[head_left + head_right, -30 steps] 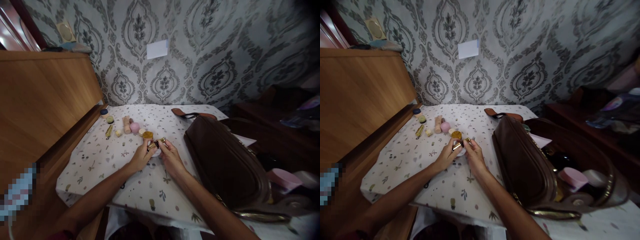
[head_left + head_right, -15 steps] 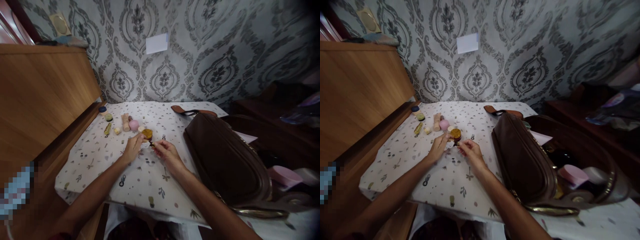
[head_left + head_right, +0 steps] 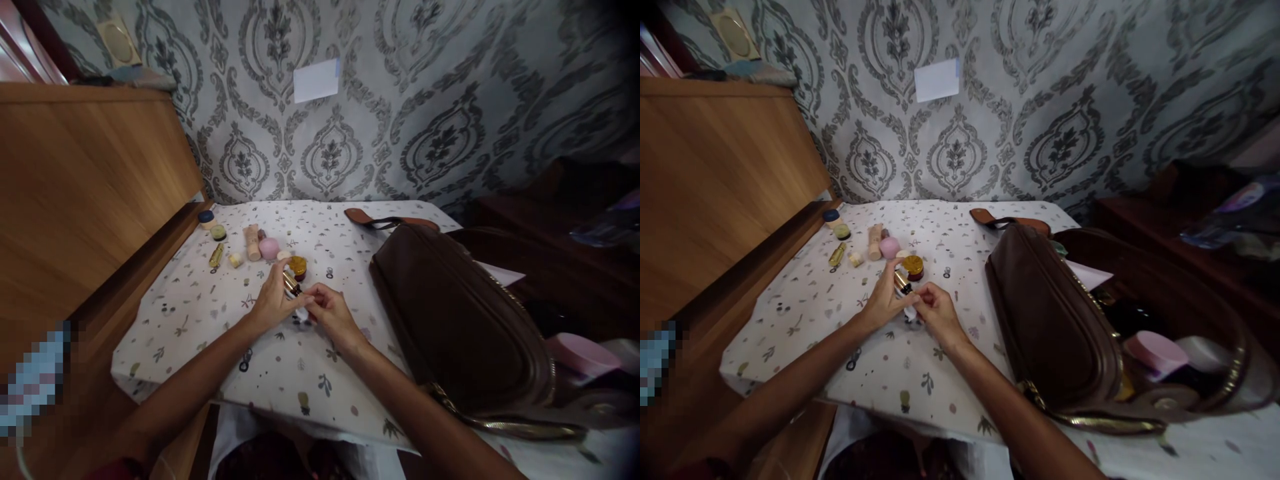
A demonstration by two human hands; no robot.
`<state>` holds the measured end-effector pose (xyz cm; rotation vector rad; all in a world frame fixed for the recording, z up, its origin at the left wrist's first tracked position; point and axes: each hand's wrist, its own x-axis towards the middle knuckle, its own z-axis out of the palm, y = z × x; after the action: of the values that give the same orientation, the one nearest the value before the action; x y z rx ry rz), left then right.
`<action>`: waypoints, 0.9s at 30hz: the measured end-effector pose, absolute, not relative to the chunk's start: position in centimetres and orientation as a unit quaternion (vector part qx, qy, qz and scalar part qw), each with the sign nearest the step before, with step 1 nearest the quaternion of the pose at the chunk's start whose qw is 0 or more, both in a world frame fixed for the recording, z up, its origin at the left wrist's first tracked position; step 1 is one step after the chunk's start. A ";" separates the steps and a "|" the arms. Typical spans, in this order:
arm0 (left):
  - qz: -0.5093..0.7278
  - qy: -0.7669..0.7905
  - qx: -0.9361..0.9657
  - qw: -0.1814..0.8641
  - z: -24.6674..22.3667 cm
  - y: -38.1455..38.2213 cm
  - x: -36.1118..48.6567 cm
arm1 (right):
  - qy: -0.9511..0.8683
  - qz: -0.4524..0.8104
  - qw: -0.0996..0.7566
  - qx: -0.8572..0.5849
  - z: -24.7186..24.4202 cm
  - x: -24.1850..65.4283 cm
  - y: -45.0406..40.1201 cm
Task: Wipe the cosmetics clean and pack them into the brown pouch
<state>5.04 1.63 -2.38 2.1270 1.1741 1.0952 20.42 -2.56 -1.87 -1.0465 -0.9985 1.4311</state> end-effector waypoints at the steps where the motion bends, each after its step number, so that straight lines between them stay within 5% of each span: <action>1: 0.395 0.419 0.781 0.241 -2.5 1.8 5.0 | -0.415 0.604 0.524 -0.435 -1.8 20.4 -2.6; 9: 0.350 0.378 0.792 0.327 -2.6 3.2 4.3 | -0.355 0.655 0.526 -0.411 -1.9 20.7 -2.7; 27: 0.426 0.428 0.748 0.274 -0.8 1.9 4.7 | -0.291 0.627 0.603 -0.400 -1.7 20.9 -2.0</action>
<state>4.73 1.89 -0.80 2.0124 1.1501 1.1460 20.89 -2.03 -1.72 -0.9253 -0.6735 1.4514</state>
